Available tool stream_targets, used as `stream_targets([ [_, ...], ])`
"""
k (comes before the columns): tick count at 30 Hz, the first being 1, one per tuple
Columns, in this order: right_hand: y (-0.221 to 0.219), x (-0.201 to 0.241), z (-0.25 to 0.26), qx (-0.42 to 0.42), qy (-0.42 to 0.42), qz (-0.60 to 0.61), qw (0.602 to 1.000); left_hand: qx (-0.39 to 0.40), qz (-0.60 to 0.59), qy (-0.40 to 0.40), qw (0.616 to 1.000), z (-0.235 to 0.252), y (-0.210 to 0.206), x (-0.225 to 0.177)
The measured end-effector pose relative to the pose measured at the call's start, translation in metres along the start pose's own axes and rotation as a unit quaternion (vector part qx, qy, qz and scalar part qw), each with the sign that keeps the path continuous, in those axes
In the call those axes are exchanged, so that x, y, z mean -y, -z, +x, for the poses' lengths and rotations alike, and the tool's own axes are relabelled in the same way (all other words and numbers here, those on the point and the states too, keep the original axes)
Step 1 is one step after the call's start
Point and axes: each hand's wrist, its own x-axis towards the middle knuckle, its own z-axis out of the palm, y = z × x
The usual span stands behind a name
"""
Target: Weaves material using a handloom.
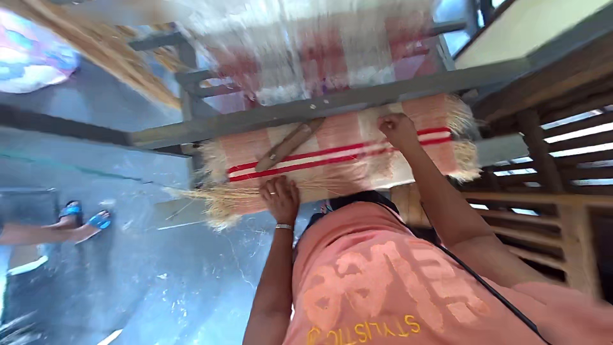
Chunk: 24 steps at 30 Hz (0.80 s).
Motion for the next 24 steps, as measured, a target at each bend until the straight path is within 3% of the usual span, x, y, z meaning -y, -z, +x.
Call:
stream_targets([
  [4,-0.015,0.003,-0.016,-0.034,0.113,-0.096,0.988,-0.033,0.022,0.002,0.999,-0.001,0.002,-0.002],
  [10,-0.017,0.032,-0.024,0.015,0.093,-0.095,0.991,-0.011,0.034,0.026,0.999,0.003,0.017,-0.004],
  [17,-0.013,0.029,-0.013,0.064,0.039,0.009,0.997,-0.065,0.066,0.008,0.996,0.003,0.014,-0.003],
  [24,0.008,0.029,-0.015,0.069,-0.035,0.200,0.977,-0.047,0.066,0.010,0.997,0.003,0.015,-0.003],
])
